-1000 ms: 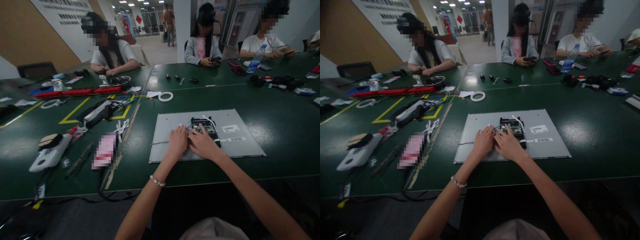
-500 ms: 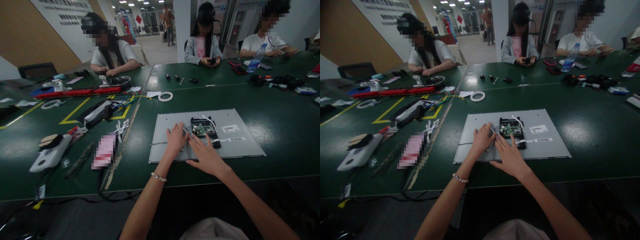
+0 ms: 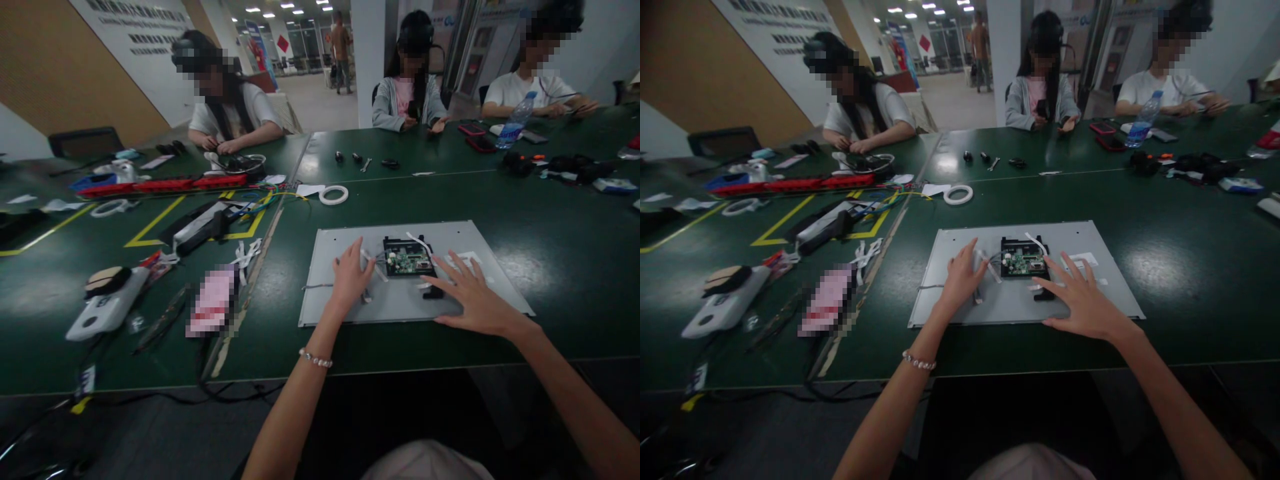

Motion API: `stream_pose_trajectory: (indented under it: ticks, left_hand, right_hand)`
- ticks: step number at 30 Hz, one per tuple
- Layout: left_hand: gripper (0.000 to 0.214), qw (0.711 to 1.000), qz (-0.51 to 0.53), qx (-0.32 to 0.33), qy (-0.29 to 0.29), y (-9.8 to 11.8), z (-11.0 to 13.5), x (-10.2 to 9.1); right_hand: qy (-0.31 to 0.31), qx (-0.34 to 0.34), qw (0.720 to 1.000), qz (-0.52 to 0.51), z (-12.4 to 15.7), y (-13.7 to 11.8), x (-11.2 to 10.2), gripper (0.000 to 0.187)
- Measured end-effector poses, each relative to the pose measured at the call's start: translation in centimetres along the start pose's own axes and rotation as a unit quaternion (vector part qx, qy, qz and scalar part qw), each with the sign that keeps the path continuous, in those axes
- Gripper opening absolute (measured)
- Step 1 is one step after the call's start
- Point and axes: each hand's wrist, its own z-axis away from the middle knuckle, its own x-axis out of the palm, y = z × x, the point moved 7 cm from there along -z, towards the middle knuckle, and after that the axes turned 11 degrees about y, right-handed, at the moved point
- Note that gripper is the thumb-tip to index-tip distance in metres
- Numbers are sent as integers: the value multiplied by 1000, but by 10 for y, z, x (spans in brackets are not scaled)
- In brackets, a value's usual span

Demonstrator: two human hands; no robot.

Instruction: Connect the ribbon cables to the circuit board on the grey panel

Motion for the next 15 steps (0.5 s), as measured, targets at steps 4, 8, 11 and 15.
stream_pose_trajectory:
  ticks: [4,8,11,15]
  left_hand:
    - [42,997,16,-15,70,-1,-3,-17]
    - [34,992,20,-18,127,-1,-4,-32]
    - [31,988,19,-10,152,0,-3,-39]
    - [31,987,10,0,159,-2,-1,-42]
  right_hand:
    - [-34,34,999,-23,19,13,9,81]
    - [-31,69,997,-19,25,17,13,80]
    - [-35,69,997,-5,28,18,14,78]
    - [-36,81,996,23,43,29,12,80]
